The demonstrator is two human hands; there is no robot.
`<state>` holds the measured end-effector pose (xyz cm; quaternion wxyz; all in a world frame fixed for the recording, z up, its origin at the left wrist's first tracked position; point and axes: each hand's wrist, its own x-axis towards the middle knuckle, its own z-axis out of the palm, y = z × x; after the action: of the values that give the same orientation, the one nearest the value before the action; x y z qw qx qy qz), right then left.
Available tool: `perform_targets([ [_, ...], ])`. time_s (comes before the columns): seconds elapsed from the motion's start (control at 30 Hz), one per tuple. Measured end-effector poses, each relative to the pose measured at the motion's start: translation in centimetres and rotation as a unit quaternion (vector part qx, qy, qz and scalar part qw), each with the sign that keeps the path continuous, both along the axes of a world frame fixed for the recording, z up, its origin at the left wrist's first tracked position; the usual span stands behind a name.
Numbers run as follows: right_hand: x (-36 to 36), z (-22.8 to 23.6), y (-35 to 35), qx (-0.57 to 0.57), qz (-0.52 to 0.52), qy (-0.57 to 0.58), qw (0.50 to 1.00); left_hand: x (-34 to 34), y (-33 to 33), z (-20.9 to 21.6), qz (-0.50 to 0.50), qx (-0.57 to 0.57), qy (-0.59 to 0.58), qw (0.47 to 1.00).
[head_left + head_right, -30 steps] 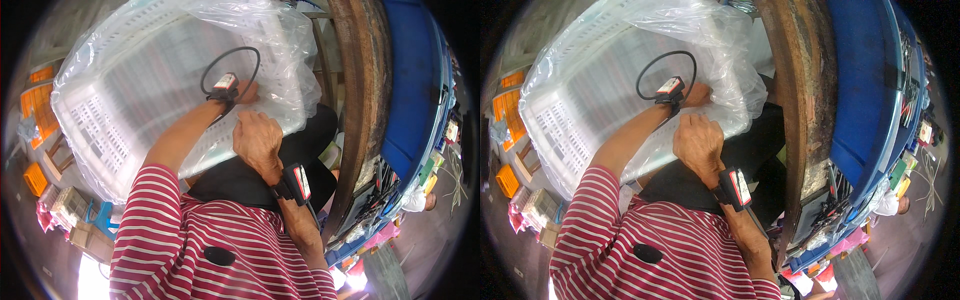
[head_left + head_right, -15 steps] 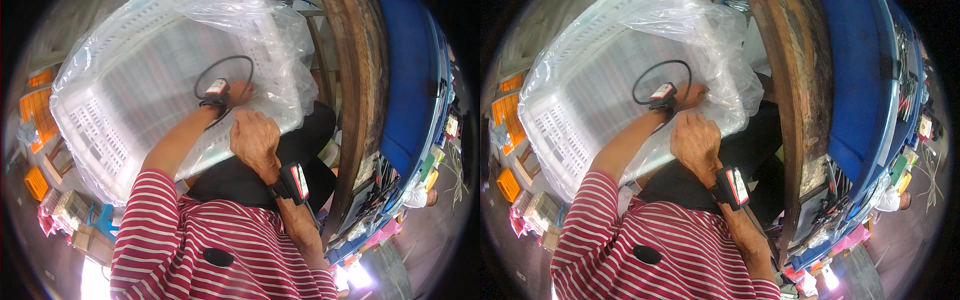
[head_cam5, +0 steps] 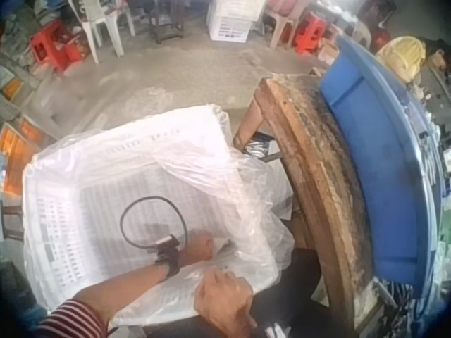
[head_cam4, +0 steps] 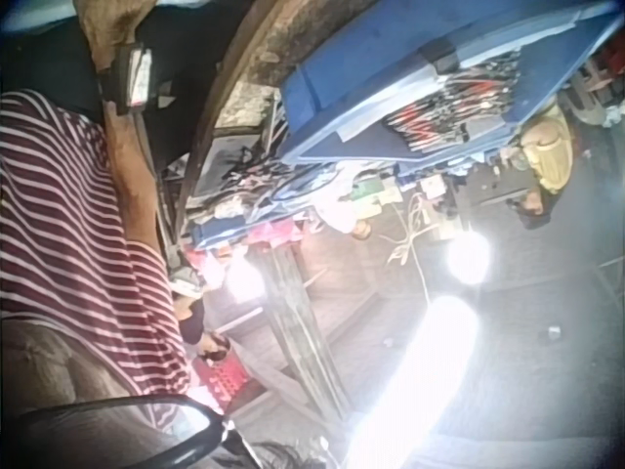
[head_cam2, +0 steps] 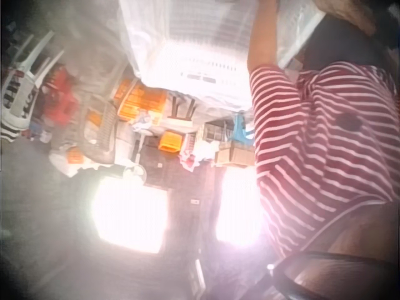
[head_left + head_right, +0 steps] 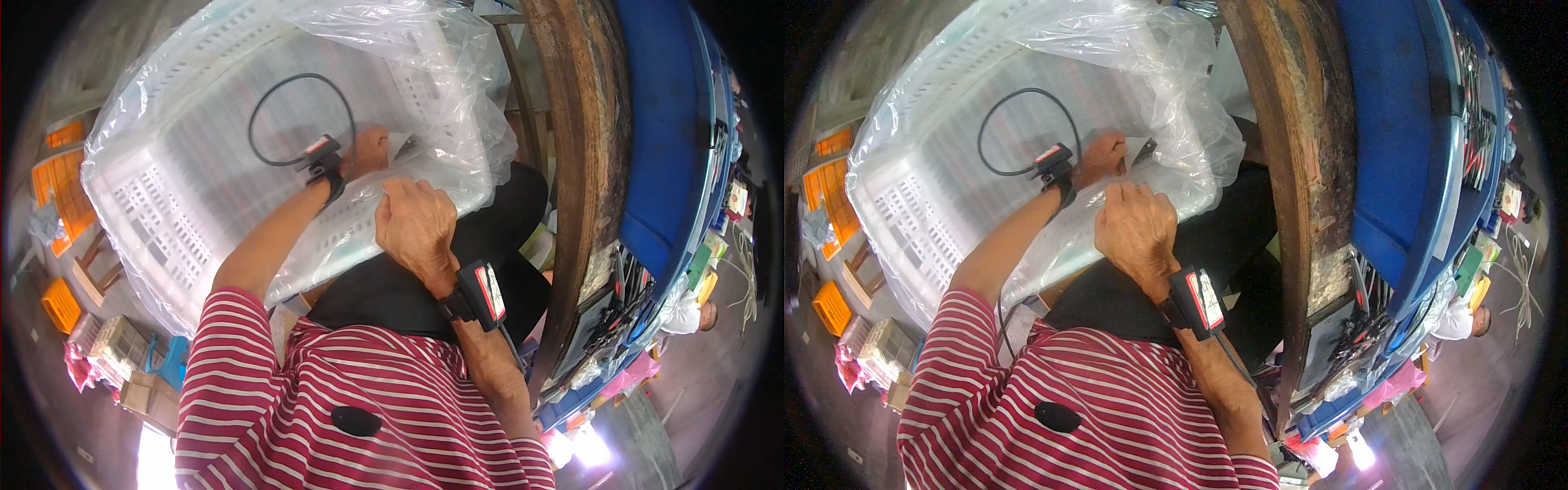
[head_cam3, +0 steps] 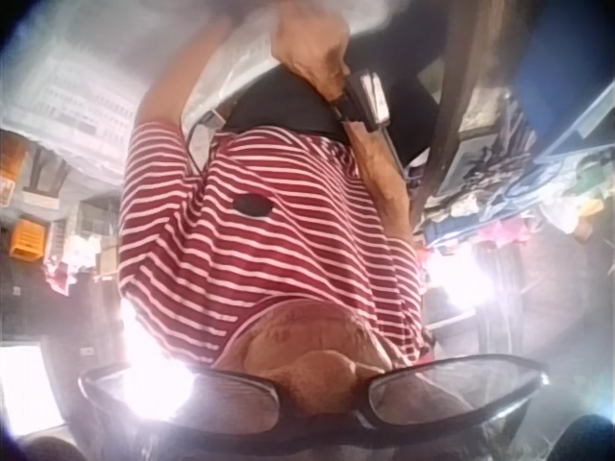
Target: The person scans multiple small black and red tools with a handheld barcode scanner and places them into a white plastic basket. The person then removes a white foam sheet from the basket, scans a few more tools, and places them into the basket.
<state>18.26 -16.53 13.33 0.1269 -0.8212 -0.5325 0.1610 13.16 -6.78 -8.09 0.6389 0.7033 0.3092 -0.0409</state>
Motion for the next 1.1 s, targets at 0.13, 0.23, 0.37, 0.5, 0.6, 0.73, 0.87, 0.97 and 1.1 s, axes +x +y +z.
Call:
perform_targets([
  [0.13,0.0,0.0,0.0,0.007,0.000,-0.001,1.000,-0.8,0.8,1.8,0.075,-0.171,-0.018,0.982],
  [0.23,0.1,0.0,0.0,0.000,0.004,-0.001,1.000,-0.8,0.7,2.1,0.108,-0.177,-0.046,0.977],
  [0.37,0.0,-0.1,-0.1,0.018,0.002,-0.008,1.000,-0.3,0.3,1.6,0.068,-0.109,-0.054,0.990],
  [0.5,0.0,-0.2,-0.1,0.017,0.000,-0.009,1.000,0.6,-0.2,1.5,-0.038,0.027,-0.037,0.998],
  [0.6,0.0,-0.1,-0.1,0.013,0.002,-0.010,1.000,1.1,-0.7,1.8,-0.081,0.120,-0.031,0.989],
  [0.73,0.0,-0.3,-0.2,0.019,-0.004,-0.010,1.000,-1.1,-0.6,1.9,-0.078,0.189,0.010,0.979],
  [0.87,-0.1,-0.5,-0.4,0.035,-0.006,-0.013,0.999,-3.8,-0.6,1.9,-0.056,0.278,0.048,0.958],
  [0.97,-0.1,-0.7,-0.5,0.045,0.000,-0.021,0.999,-4.8,-0.6,1.8,-0.006,0.372,0.042,0.927],
  [1.1,-0.3,-1.0,-0.9,0.045,-0.005,-0.019,0.999,-4.1,1.7,1.5,-0.038,0.292,0.091,0.951],
])
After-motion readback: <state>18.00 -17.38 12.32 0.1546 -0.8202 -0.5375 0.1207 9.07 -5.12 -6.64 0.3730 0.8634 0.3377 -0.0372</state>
